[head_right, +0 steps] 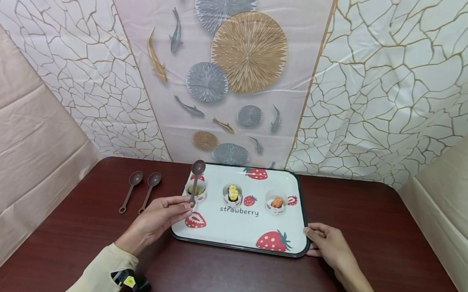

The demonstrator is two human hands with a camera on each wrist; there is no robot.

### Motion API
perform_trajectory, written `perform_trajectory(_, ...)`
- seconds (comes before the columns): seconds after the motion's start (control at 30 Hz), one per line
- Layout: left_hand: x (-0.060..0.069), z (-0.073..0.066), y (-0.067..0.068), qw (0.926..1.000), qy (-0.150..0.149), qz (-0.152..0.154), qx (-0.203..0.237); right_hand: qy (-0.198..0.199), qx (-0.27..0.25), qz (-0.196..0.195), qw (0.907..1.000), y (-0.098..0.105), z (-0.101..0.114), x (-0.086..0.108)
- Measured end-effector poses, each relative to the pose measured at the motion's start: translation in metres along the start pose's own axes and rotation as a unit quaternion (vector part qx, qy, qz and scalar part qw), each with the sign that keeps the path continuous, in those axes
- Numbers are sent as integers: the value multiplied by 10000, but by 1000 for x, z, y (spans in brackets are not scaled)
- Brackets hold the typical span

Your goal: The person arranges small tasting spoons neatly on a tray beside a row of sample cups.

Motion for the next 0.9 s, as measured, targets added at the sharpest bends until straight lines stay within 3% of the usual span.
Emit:
perform_trajectory(0.5, -8, 8, -14, 9986, -34, 520, 76, 50, -5, -28, 10000, -1, 0, 0)
perform_trajectory(0.9, -16, 13, -20, 9980, 159, 615, -61, 48, -41, -44, 10000, -1, 1, 1)
Point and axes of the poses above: each hand's wrist, its own x-axis away from the middle knuckle, its own y-axis out of the back of the hand, z = x × y, the point moved 3 cm from there along -x, towards the middle knuckle, and after that the axes turned 6 degrees about -x, right-handed, at the moved point
